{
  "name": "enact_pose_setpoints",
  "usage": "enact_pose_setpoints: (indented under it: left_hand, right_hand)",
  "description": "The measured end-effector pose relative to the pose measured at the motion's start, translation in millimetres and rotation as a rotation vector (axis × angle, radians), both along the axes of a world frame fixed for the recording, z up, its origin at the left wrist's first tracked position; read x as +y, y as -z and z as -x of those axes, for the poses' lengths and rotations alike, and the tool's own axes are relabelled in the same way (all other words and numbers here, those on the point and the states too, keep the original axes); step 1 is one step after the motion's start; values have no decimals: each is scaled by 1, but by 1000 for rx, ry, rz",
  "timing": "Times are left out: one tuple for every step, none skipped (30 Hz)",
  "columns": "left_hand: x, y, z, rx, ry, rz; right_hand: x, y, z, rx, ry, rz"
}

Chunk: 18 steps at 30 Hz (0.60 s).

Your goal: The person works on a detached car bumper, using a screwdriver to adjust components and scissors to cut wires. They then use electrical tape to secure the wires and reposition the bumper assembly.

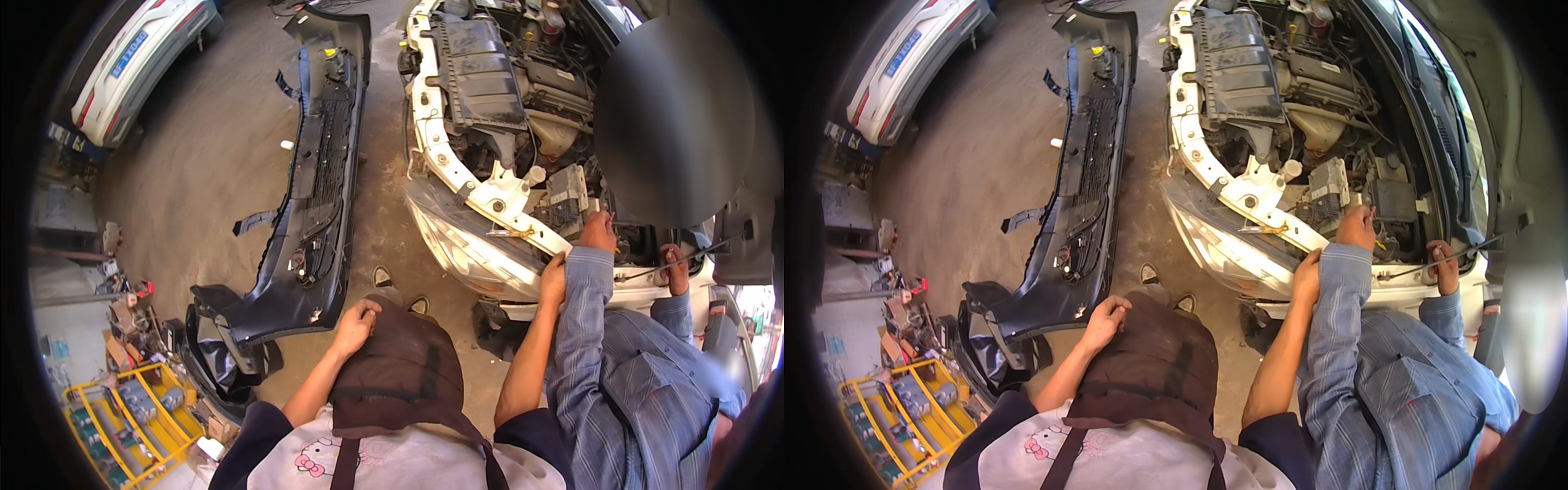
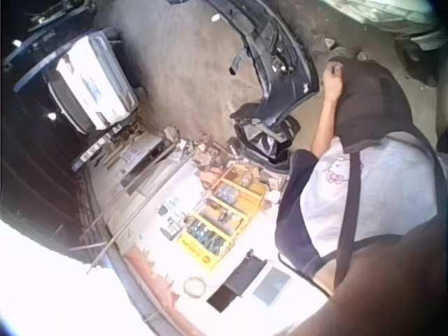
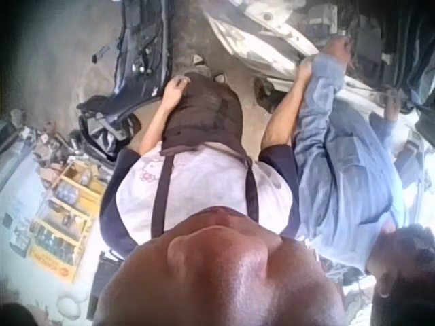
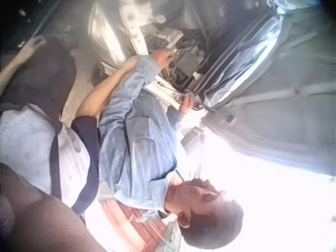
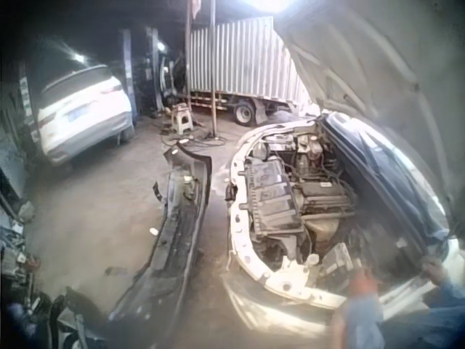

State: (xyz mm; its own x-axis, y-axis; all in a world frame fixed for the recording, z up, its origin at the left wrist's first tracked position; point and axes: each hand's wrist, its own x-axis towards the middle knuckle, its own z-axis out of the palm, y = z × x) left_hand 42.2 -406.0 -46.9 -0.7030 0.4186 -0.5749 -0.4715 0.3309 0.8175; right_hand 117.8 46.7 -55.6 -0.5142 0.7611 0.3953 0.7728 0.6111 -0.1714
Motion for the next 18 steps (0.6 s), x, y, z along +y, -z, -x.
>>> enact_pose_setpoints:
  left_hand:
    - [-2,5,0,-2,-25,-34]
    - [-12,8,-3,-9,-72,-46]
    - [-11,4,1,31,-52,-58]
    - [-11,3,3,66,-32,-62]
    - [-14,2,6,166,28,-30]
    - [-20,-1,12,269,102,4]
    - [-24,-10,16,198,119,-2]
    - [-36,-15,18,173,131,12]
    - [-45,-19,20,148,160,14]
    - [-42,-19,27,122,218,-3]
    - [-49,-18,29,126,216,-6]
    - [-62,-7,26,69,164,0]
    - [-78,3,23,29,108,17]
    - [-91,5,23,-34,55,47]
    - [-106,13,21,-18,-8,1]
    - [-117,16,22,-90,-83,-15]
    - [-127,28,23,-66,-102,-48]
    - [-135,37,26,-93,-119,-30]
  right_hand:
    - [-38,-6,2,203,-13,29]
    - [-90,-37,12,53,136,142]
    - [-110,-24,2,190,-14,0]
    - [-137,-15,-3,199,-81,3]
    - [-164,-3,-8,181,-207,35]
    - [-193,4,-10,167,-321,65]
    - [-218,2,-11,93,-460,169]
    - [-242,1,-12,20,-593,276]
    - [-258,4,-14,0,-629,358]
    - [-264,12,-18,-20,-633,424]
    - [-273,27,-22,-28,-594,481]
    - [-282,27,-20,-71,-576,516]
    - [-291,28,-15,-116,-563,548]
    - [-295,32,-11,-133,-557,572]
    - [-303,41,-7,-116,-537,491]
    - [-307,29,6,-124,-530,537]
    - [-312,19,14,-65,-530,525]
    - [-315,8,20,-27,-531,543]
